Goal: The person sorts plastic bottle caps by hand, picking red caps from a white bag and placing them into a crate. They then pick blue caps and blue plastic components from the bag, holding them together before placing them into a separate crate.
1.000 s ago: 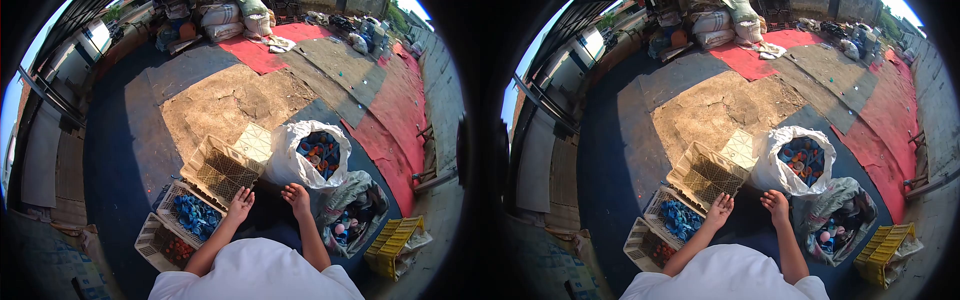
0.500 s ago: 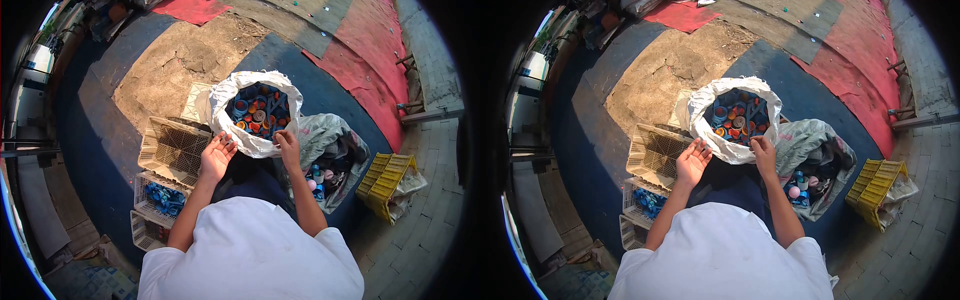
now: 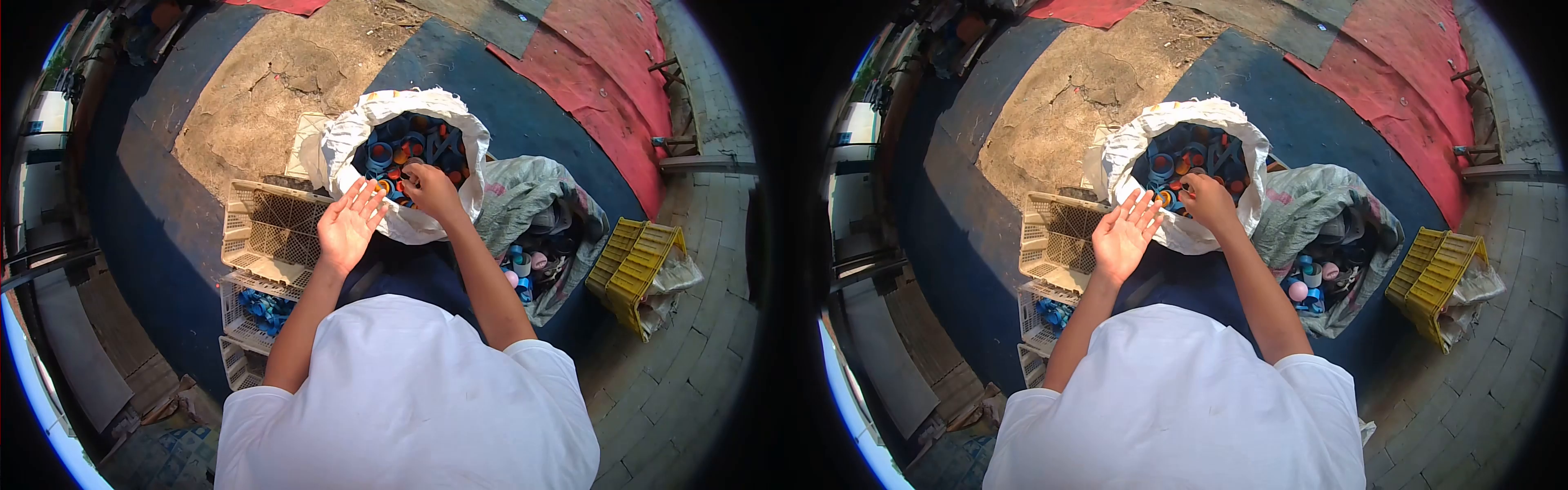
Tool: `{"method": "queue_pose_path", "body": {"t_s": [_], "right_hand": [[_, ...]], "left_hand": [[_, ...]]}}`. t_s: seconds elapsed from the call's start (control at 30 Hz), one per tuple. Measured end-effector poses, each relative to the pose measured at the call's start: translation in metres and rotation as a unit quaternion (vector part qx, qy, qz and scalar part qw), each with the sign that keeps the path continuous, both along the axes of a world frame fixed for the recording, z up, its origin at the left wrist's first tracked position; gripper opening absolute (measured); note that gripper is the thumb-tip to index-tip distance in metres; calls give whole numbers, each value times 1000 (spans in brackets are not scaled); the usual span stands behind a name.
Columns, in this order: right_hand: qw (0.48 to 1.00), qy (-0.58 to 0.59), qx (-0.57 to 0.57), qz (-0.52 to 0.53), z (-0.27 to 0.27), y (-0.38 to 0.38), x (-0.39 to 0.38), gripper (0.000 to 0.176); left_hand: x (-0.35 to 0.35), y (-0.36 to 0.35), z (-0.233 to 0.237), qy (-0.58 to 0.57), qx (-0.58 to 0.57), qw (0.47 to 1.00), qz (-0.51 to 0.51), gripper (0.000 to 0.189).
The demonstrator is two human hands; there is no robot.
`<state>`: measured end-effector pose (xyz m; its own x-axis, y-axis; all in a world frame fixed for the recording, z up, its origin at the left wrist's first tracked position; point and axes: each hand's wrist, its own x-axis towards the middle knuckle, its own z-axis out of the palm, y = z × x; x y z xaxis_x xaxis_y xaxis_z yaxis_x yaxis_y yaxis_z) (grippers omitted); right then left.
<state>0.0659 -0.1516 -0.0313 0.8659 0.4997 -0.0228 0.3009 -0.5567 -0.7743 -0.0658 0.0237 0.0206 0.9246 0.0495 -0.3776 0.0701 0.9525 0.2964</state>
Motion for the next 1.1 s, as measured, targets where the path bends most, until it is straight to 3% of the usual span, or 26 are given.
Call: {"method": "queue_pose_path", "body": {"t_s": [0.07,0.17,0.3,0.33,0.43,0.5,0.57,0.77,0.93,1.03,1.1], "right_hand": [[998,47,-42,-9,2,22,4,23],[993,-30,-108,20,-26,43,13,32],[987,-10,-158,8,-43,57,21,22],[990,-12,-140,2,-48,56,22,20],[994,87,54,-48,-48,55,24,21],[938,280,175,-108,-49,48,25,22],[825,469,280,-148,-63,34,32,22],[610,636,404,-245,-44,19,21,30],[445,701,515,-211,-47,8,15,37],[424,718,516,-198,-47,3,11,40],[443,698,526,-199,-42,1,8,39]], "left_hand": [[5,4,7,-5,-5,1000,-28,57],[12,10,13,-11,13,998,-54,58],[13,19,15,-13,26,997,-75,58],[12,22,12,-12,24,997,-79,58],[12,29,10,-12,9,997,-81,57],[13,32,10,-13,2,997,-79,57],[16,36,13,-12,3,997,-76,56],[25,37,12,-22,-16,996,-80,54],[27,34,7,-9,-6,995,-99,53],[29,33,5,-2,-4,995,-103,52],[30,33,5,1,0,994,-105,51]]}}
